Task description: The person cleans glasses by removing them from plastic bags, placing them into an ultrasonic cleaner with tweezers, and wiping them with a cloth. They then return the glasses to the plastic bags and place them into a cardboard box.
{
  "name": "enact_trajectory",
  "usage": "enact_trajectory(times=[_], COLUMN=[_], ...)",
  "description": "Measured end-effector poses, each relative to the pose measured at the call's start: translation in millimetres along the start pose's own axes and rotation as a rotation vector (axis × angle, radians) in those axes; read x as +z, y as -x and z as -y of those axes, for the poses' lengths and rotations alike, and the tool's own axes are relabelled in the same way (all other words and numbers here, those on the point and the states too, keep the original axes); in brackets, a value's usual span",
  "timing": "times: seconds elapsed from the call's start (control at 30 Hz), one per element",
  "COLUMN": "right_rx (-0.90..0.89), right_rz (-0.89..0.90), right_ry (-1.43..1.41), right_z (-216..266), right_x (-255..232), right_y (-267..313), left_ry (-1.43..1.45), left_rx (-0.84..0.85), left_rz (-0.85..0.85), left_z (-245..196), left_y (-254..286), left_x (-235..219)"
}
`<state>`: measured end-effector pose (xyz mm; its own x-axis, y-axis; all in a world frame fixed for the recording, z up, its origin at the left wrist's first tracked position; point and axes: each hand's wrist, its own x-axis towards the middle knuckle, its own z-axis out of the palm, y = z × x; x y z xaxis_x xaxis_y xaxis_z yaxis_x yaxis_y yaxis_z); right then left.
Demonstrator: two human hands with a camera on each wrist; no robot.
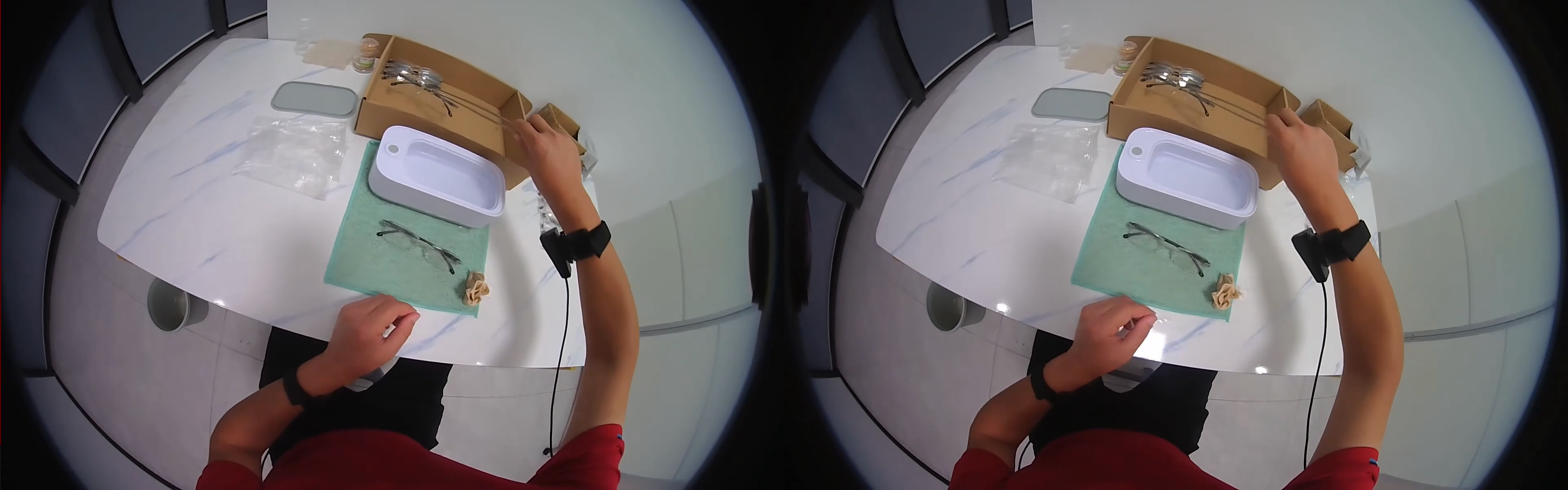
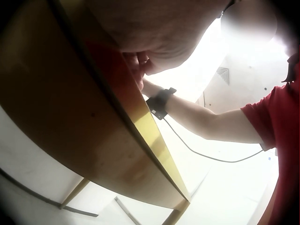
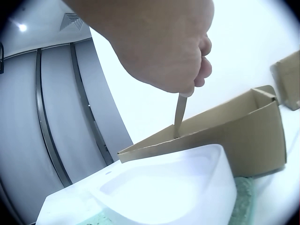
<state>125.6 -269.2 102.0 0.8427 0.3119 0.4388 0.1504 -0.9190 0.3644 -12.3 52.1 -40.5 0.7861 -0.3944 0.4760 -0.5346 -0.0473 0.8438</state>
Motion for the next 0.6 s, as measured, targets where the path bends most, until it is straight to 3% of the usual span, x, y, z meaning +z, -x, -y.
enact_trajectory(times=[0.13,0.27,0.4,0.6], right_rx=[0.070,0.265,0.225,0.077], right_rz=[-0.150,-0.092,0.006,0.114], right_ry=[-0.167,-0.250,-0.239,-0.100], right_z=[-5.4,8.8,25.6,33.0], right_x=[-35.1,-107.2,-134.3,-123.9], right_y=[29.5,78.0,117.6,131.3], left_ry=[-0.034,-0.008,-0.015,-0.031], left_rx=[0.052,0.057,0.065,0.047], left_rz=[-0.005,-0.037,-0.029,-0.026], left_z=[-0.9,0.8,0.3,1.0], left_y=[-2.9,-2.0,-0.7,1.2], left_x=[-3.2,-0.3,-0.9,-0.7])
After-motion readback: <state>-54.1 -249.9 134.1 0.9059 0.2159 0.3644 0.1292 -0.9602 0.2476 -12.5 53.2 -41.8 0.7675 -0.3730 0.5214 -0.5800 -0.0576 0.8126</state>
